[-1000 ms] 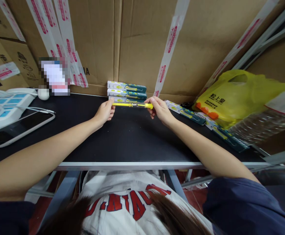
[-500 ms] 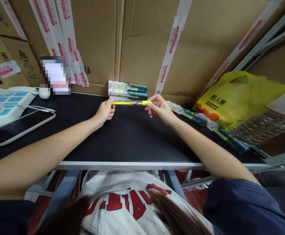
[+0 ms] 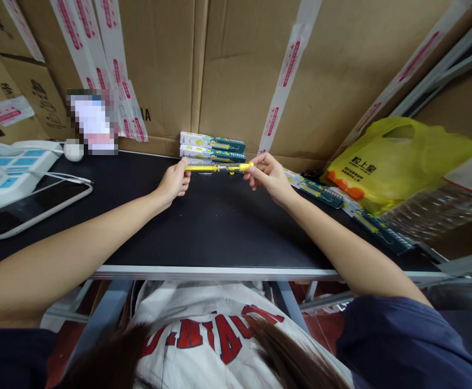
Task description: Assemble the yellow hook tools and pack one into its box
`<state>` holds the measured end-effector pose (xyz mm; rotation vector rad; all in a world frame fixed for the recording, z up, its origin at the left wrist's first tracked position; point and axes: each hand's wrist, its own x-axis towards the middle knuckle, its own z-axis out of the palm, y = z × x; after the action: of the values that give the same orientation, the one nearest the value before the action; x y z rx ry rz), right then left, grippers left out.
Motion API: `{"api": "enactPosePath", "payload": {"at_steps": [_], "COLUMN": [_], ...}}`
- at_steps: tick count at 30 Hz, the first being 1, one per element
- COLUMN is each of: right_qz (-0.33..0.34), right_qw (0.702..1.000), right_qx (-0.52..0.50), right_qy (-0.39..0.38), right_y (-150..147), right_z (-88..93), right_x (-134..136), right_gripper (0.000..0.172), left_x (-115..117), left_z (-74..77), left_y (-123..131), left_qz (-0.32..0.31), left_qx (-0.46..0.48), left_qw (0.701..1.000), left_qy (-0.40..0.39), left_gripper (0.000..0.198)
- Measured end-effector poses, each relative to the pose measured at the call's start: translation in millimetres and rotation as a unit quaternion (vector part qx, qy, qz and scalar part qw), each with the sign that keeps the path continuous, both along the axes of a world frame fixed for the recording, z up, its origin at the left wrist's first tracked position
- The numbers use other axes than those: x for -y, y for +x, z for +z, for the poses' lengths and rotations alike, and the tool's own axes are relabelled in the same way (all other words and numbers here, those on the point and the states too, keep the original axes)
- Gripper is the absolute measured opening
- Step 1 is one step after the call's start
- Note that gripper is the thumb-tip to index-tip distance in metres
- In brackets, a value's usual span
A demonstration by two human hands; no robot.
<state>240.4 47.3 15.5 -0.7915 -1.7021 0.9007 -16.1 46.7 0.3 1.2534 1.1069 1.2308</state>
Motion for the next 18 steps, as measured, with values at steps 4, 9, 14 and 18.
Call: {"api": "enactPosePath", "payload": {"at_steps": [4,9,14,18], "right_qz": [-0.008,-0.014,-0.015,0.002], "right_qw": [1.0,1.0,1.0,1.0], "right_qx": [0.009,-0.007,-0.007,0.001], "right_qy": [-0.005,-0.005,-0.011,-0.02], "right_y": [-2.0,-1.1,-1.2,-5.5], "right_z": [-1.6,-3.6,-4.6,-4.1], "right_x": [0.6,-1.5,-1.8,1.5], "right_gripper": [0.046,0.047,0.046,0.047], "left_x": [2.1,3.8,2.6,1.0], "left_z": [2.1,4.0,1.6,1.4], "left_y": [1.3,1.1,-2.0,-2.8], "left_qz": [-0.008,-0.034,-0.05,-0.046], "left_qx": [0.0,-0.022,-0.011,0.03], "left_qw": [1.0,0.998,0.998,0.997], "left_qy": [-0.012,-0.05,-0.037,-0.045], "left_gripper": [0.038,0.038,0.041,0.042]}}
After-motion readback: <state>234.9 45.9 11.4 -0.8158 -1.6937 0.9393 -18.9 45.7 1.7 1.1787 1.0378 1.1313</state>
